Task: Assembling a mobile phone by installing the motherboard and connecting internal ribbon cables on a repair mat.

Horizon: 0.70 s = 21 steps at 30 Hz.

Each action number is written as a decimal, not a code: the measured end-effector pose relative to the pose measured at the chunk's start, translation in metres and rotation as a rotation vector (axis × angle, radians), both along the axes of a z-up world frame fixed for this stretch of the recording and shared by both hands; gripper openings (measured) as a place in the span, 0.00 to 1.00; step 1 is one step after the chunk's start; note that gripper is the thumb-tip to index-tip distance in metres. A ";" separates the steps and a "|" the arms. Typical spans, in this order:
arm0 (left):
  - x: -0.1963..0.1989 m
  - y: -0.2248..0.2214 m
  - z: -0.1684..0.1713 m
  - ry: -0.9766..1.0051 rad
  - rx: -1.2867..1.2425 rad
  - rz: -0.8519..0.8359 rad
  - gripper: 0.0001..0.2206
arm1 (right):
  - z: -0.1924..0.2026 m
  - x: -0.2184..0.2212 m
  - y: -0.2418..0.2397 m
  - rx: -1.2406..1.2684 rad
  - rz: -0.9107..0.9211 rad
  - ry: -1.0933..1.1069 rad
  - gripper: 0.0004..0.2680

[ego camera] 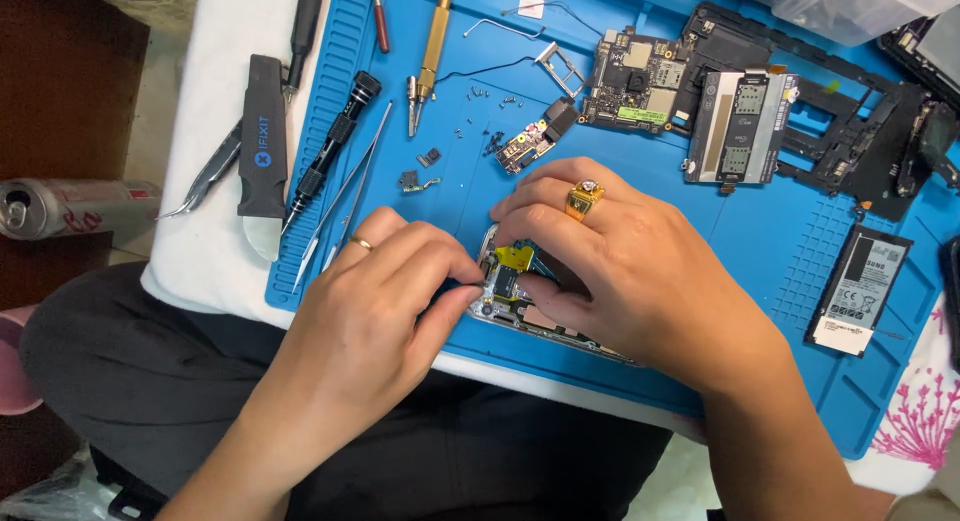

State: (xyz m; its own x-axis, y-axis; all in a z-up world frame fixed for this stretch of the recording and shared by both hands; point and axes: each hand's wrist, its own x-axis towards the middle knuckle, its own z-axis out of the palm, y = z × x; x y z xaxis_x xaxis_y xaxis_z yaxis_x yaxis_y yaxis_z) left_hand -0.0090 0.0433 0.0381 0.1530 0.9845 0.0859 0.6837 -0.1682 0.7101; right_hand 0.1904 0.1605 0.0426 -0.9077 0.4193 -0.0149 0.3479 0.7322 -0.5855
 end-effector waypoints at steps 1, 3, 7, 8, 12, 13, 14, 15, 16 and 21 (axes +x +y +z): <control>-0.001 0.000 0.000 -0.001 -0.001 -0.001 0.03 | 0.000 0.000 0.000 -0.001 -0.001 -0.001 0.11; -0.003 -0.001 0.001 -0.014 -0.043 -0.011 0.04 | -0.002 0.001 0.000 0.024 0.023 0.028 0.09; -0.008 -0.003 0.001 -0.032 -0.036 0.000 0.03 | -0.002 0.000 -0.001 0.059 0.037 0.025 0.08; -0.009 -0.003 0.002 -0.080 -0.031 -0.005 0.04 | -0.001 0.000 -0.001 0.068 0.032 0.024 0.08; -0.021 -0.005 0.011 -0.268 -0.052 -0.027 0.04 | 0.000 -0.002 -0.002 0.079 0.031 0.030 0.06; -0.022 -0.005 0.012 -0.268 -0.051 -0.025 0.04 | -0.001 -0.002 -0.002 0.080 0.033 0.029 0.06; -0.024 -0.004 0.014 -0.425 -0.025 -0.026 0.03 | -0.001 -0.002 -0.003 0.103 0.031 0.038 0.06; -0.025 -0.004 0.015 -0.582 0.000 -0.026 0.03 | -0.002 -0.002 -0.003 0.126 0.029 0.046 0.05; -0.026 -0.009 0.012 -0.582 0.001 -0.025 0.03 | -0.002 -0.003 -0.003 0.126 0.031 0.046 0.05; -0.033 -0.024 -0.001 -1.189 0.041 -0.069 0.04 | -0.002 -0.004 -0.004 0.149 0.032 0.059 0.06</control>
State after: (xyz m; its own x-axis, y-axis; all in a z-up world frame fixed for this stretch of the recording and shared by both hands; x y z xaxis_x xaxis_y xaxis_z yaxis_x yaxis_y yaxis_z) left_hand -0.0421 0.0191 0.0371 0.0088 0.9706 0.2407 -0.4108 -0.2159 0.8858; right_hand 0.1867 0.1568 0.0403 -0.9182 0.3835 0.0990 0.2909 0.8226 -0.4886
